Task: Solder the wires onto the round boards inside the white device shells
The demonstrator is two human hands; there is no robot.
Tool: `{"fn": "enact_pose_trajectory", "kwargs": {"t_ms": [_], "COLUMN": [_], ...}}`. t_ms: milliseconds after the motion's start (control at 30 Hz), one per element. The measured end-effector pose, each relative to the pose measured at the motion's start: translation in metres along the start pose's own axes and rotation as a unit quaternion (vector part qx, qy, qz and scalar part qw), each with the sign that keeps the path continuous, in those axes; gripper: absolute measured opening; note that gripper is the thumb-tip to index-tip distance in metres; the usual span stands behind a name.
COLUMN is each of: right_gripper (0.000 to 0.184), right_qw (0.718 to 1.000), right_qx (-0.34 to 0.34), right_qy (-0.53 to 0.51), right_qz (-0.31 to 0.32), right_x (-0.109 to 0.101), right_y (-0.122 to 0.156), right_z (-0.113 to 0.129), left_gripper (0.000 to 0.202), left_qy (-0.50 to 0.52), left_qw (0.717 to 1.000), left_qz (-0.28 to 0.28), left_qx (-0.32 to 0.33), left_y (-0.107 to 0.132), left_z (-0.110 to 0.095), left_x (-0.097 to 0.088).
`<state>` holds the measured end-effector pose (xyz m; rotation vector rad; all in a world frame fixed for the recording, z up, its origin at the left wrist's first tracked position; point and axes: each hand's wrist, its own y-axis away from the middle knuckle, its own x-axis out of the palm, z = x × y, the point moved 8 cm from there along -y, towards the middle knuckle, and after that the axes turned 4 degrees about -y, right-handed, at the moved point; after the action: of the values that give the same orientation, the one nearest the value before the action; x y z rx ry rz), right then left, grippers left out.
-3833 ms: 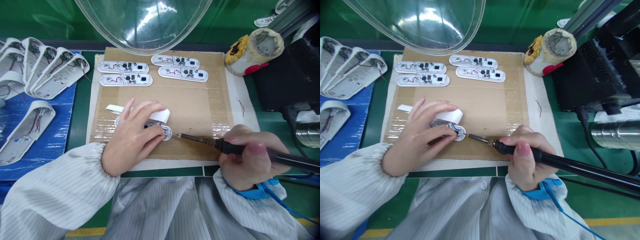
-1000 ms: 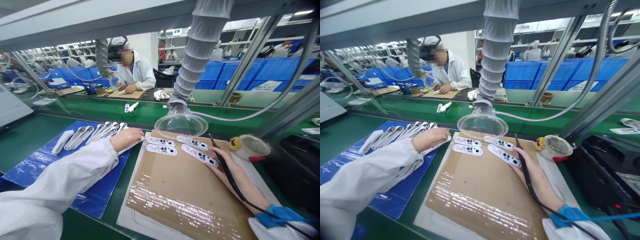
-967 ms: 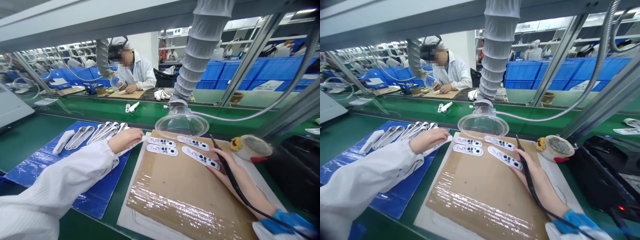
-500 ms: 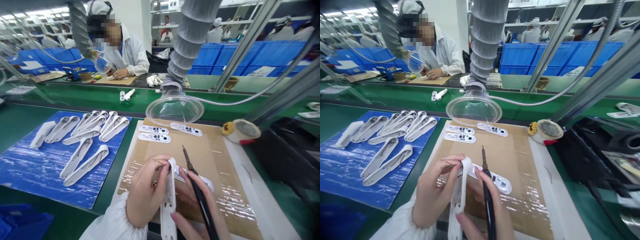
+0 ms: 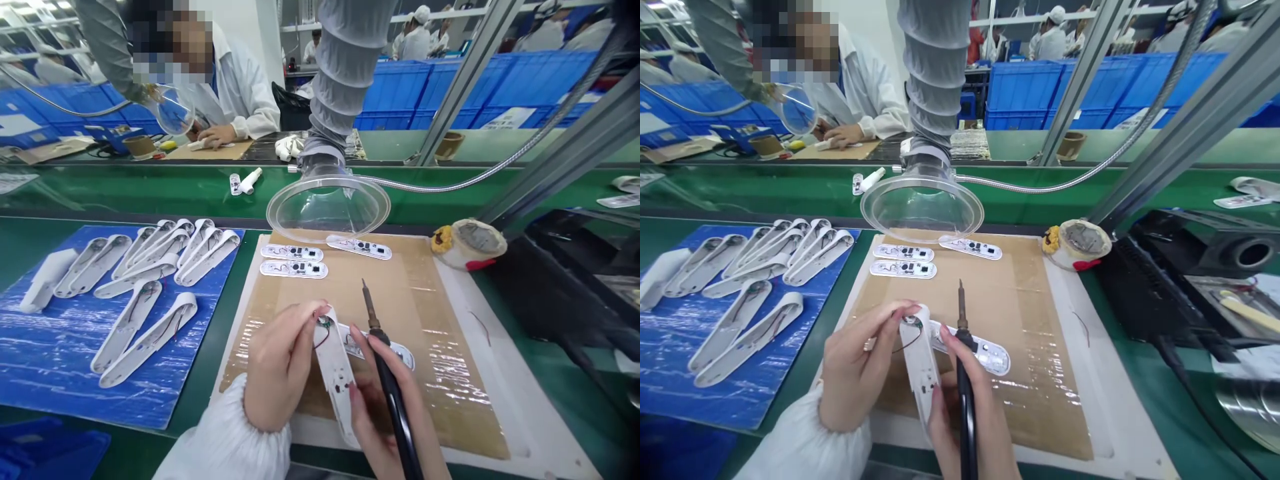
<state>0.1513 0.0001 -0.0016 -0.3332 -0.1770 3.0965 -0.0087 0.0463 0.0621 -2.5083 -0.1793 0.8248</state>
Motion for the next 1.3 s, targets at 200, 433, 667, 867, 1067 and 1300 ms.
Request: {"fn": "enact_pose_trajectory", "kwargs": {"t_ms": [200,433,667,867,1067,1300], "right_gripper": [0.042,0.041,0.057,0.074,0.072,0.065], "right_qw": [0.997,0.996,0.998,0.987,0.983,0.963], "right_qx": [0.025,0.052,-0.057,-0.149,-0.078,-0.071], "right_qy": [-0.054,-0.077,-0.029,0.014,0.159,0.258], "right_qz": [-0.041,-0.007,-0.027,0.052,-0.047,0.019], "right_x": [-0.024,-0.025,-0.014,0.011,-0.059,-0.073], "right_y": [-0.011,-0.009,0.002,0.016,-0.004,-0.016], "right_z": [0.005,0.01,0.014,0.019,0.0,-0.026], "left_gripper": [0.022,0.017,0.015,0.015,0.014,0.019], "left_qy": [0.07,0.026,0.236,0.256,0.267,0.176], "left_qw": [0.956,0.901,0.96,0.946,0.95,0.967], "left_qz": [0.278,0.412,0.114,-0.091,0.044,0.183], "left_qx": [0.067,0.133,-0.1,-0.176,-0.156,-0.019], "left_y": [-0.015,-0.013,-0.002,0.016,0.01,0.01], "left_z": [-0.002,-0.015,0.012,0.016,0.02,0.016], "left_x": [0.003,0.01,0.012,0.018,0.01,0.007]}}
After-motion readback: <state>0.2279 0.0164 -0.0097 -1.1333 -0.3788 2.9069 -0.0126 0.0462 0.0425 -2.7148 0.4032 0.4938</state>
